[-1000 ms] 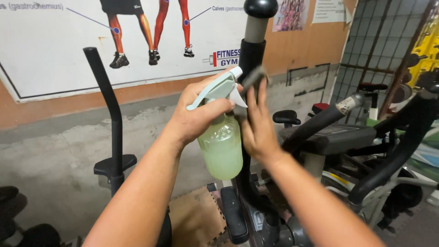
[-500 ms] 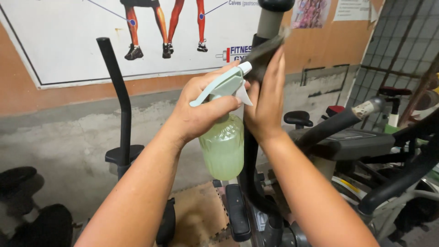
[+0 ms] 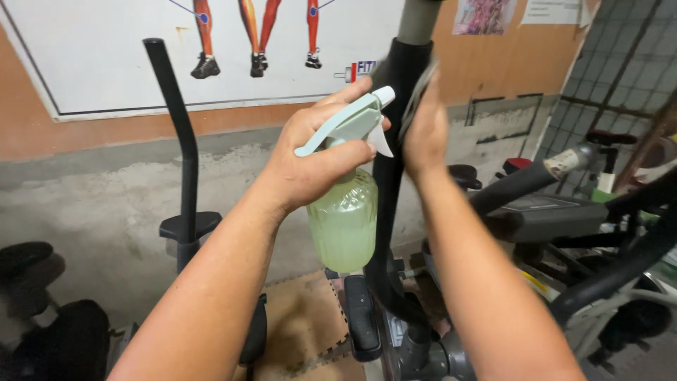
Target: Cleaning and wiping down an elliptical trainer in a gym setting.
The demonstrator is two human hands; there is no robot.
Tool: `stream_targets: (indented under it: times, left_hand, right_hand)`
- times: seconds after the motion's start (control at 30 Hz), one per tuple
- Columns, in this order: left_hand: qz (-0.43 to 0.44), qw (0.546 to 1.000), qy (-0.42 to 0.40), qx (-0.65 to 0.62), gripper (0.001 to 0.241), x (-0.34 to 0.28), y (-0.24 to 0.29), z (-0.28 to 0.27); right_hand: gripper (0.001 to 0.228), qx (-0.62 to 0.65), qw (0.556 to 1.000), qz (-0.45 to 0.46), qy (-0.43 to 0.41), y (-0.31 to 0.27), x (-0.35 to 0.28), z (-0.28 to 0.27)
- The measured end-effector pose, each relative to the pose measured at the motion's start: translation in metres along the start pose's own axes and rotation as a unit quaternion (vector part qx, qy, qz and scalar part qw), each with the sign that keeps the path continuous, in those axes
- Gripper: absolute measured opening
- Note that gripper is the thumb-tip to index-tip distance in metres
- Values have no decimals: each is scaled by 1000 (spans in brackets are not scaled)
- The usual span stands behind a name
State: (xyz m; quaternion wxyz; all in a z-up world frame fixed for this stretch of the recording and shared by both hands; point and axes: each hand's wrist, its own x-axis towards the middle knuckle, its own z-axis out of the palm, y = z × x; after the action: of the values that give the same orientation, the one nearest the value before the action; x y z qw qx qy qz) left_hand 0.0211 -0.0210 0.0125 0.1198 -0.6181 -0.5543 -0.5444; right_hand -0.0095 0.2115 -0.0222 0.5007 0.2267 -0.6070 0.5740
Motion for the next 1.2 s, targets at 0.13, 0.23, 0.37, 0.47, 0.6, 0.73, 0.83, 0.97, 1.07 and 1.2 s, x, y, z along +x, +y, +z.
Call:
stream_targets:
  times: [0.13, 0.23, 0.37, 0.47, 0.6, 0.73, 0.83, 0.97, 1.07, 1.2]
  left_hand:
    - [-22, 999, 3, -34, 33, 4, -7, 8]
    - [-8, 1000, -13, -24, 31, 6, -15, 14]
    - [-19, 997, -15, -78, 32, 5, -12, 15]
    - [-127, 984, 14, -127, 53, -1, -4, 8]
    - [-38, 998, 33, -34, 39, -17, -12, -12]
    - [-134, 987, 45, -75, 62, -35, -9, -26]
    - [-62, 997, 38, -6, 38, -41, -9, -33]
    - [-76, 994, 40, -63, 40, -43, 0, -34]
    - [-67, 995, 27, -73, 38, -45, 2, -35]
    - [-44, 997, 15, -54, 37, -45, 2, -38]
  right_hand:
    - [65, -39, 998, 23, -31, 46, -73, -16]
    - [50, -189, 980, 56, -27, 55, -105, -46]
    - [23, -296, 950, -33, 89, -17, -92, -42]
    - [26, -217, 959, -137, 116, -61, -75, -27]
    - [53, -551, 739, -351, -165, -68, -56, -28]
    - [54, -630, 569, -457, -264, -96, -10, -21]
    - [33, -705, 482, -493, -163, -122, 13, 1]
    - [32, -747, 457, -464, -133, -112, -3, 21]
    - [31, -774, 359, -360, -378, -102, -35, 28]
    - [21, -725, 415, -334, -437, -109, -13, 17]
